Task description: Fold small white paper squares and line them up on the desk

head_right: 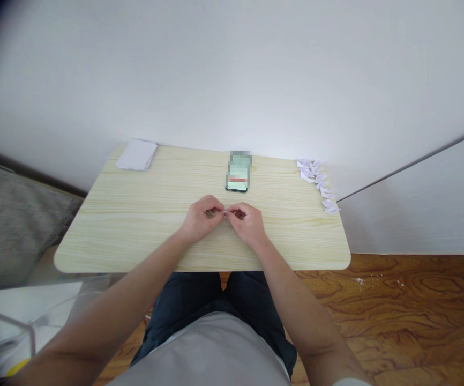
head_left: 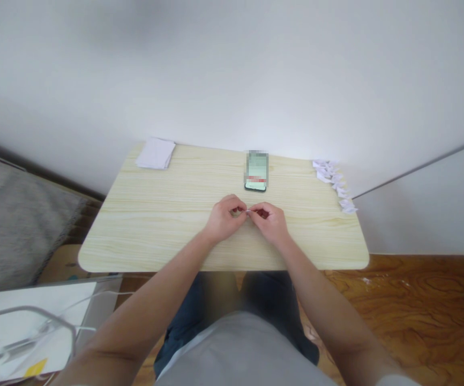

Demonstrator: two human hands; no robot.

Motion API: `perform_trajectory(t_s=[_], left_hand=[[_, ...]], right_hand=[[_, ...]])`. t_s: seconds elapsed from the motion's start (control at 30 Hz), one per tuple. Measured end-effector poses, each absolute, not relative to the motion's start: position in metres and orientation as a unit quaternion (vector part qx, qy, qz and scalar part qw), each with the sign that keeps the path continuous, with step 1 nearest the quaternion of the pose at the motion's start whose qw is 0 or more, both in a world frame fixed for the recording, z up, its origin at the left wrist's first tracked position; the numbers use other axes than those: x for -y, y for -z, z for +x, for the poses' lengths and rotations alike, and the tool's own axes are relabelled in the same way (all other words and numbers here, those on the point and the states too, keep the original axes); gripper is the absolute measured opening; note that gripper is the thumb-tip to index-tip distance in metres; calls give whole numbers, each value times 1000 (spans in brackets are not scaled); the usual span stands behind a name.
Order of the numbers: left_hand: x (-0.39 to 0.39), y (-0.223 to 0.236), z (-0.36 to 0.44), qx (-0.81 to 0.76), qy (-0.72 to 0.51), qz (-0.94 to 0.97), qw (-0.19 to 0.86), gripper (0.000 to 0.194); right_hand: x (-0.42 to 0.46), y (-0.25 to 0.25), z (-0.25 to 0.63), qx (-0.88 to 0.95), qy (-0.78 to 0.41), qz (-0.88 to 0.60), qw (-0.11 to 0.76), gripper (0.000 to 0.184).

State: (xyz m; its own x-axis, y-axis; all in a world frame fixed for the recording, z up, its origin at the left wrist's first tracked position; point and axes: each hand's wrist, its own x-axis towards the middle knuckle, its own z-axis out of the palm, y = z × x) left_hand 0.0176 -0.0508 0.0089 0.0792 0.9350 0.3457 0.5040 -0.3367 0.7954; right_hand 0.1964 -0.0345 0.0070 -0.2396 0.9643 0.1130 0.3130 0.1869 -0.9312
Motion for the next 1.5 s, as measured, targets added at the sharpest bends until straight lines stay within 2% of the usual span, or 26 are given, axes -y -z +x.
perform_trajectory(t_s=[0.27, 0.5, 0.77, 0.97, 1.13, 1.37, 1.5], left_hand=[[50, -9, 17, -527, -431, 695, 232, 7], [52, -8, 19, -524, -418, 709, 220, 6], [53, -7, 19, -523, -415, 715, 207, 8], [53, -9, 19, -533, -427, 699, 211, 9], [53, -14, 17, -548, -484, 626, 270, 7], [41, -22, 16, -518, -526, 599, 308, 7], [20, -41, 16, -492, -540, 602, 323, 4]], right_hand=[[40, -10, 198, 723, -341, -444, 405, 14], [41, -13, 199, 771, -271, -449, 361, 16], [40, -17, 195, 777, -234, -485, 326, 10], [41, -14, 198, 741, -269, -503, 354, 10], [39, -15, 201, 667, -346, -519, 409, 14], [24, -26, 194, 604, -455, -501, 421, 11], [9, -48, 189, 646, -461, -433, 428, 35]])
